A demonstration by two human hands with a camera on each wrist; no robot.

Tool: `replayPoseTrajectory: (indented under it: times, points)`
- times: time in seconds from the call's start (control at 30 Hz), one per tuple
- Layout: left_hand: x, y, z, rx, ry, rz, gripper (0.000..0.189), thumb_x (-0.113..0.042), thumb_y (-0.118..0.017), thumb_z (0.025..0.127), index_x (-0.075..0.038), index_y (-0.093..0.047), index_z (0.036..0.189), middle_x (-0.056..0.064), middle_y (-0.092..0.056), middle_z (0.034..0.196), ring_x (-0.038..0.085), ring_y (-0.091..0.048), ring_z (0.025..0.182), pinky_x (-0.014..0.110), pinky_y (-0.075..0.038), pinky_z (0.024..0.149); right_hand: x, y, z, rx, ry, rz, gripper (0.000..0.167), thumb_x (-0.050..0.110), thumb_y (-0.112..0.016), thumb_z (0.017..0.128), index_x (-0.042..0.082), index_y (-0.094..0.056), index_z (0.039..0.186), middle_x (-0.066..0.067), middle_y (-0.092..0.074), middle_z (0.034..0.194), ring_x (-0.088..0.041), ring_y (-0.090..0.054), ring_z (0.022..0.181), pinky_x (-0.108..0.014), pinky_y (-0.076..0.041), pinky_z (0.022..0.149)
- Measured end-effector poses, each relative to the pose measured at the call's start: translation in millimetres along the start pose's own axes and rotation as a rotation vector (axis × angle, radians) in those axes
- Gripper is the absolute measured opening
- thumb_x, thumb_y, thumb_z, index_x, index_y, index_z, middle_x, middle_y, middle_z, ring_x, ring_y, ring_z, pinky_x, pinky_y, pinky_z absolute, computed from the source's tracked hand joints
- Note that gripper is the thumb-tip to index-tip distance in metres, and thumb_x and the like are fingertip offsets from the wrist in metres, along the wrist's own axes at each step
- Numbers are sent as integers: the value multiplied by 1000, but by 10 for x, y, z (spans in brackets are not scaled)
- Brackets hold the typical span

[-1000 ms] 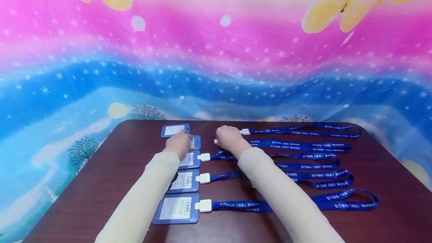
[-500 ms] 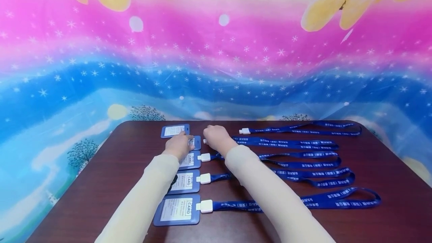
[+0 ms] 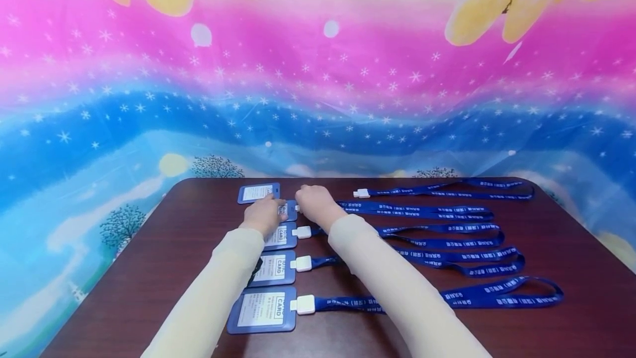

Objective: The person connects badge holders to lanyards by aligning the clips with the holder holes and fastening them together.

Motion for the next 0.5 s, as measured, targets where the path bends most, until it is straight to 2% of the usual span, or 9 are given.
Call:
replayPoseTrajectory:
  times: [0.2, 0.5]
  points:
    - [43, -32, 32, -9, -18, 15, 49, -31, -65, 97, -16, -56, 143, 21, -38, 153, 41, -42, 135, 60, -42, 99, -16, -13, 1, -17, 31, 54, 21, 23, -71, 94, 12, -74, 111, -5, -69, 106, -19, -66, 95, -33, -53, 89]
    - [38, -40, 46, -17, -30, -34, 48, -29, -66, 96, -14, -57, 141, 21, -39, 152, 41, -43, 134, 57, -42, 100, -24, -55, 23, -31, 33, 121, 11, 18, -69, 95, 10, -75, 100, -6, -66, 100, -19, -64, 88, -32, -54, 85]
Point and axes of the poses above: each hand's wrist, its own z-axis towards the middle knuckle, its own y-axis out of the back of the hand, x = y × z, the point moved 6 cm from there along z, towards the middle knuckle
